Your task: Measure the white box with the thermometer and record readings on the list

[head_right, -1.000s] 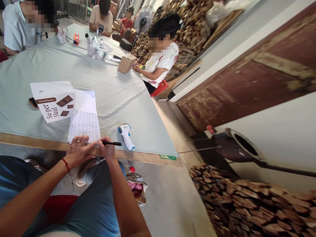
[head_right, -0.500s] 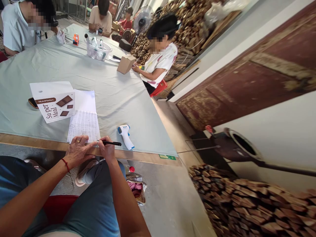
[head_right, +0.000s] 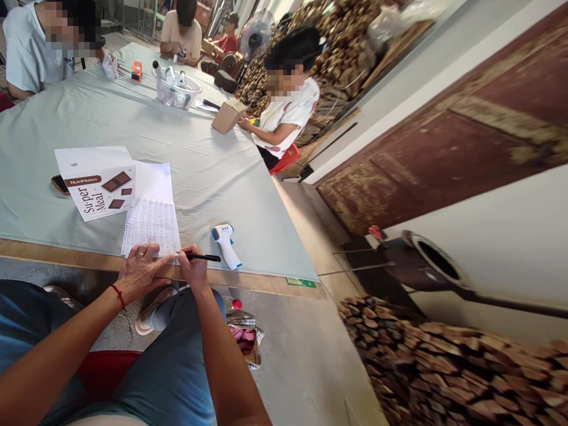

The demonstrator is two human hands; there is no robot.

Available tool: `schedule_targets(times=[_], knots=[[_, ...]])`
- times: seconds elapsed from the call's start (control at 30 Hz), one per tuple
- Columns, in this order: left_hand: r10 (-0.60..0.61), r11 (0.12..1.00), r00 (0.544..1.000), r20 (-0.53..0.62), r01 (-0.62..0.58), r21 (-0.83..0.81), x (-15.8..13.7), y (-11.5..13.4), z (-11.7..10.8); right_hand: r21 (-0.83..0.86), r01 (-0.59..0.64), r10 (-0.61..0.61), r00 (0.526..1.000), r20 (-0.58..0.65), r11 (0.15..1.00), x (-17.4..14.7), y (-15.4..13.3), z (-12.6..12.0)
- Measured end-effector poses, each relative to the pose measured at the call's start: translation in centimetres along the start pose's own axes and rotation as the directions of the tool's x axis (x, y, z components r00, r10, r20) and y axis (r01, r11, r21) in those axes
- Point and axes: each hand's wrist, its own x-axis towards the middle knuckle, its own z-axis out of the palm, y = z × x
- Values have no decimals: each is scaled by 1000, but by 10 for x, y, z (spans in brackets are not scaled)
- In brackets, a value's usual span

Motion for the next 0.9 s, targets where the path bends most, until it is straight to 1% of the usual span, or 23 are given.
schedule_targets(times=[0.2,0.47,0.77,0.9], knots=[[9,1000,1000,-23,-9,2,0,0,2,-8,4,-4,1000,-2,1000,0,1,1],[4,1000,1000,0,-4,-12,0,0,0,-14,6,-6,1000,-16,1000,0,2,2],[2,1000,1000,8,-2,14,0,0,0,-6,4,-4,1000,-18,1000,-1,0,1],[-3,1000,1000,9,3,10,0,0,0,-6,0,0,999,-39,1000,-1,2,0]])
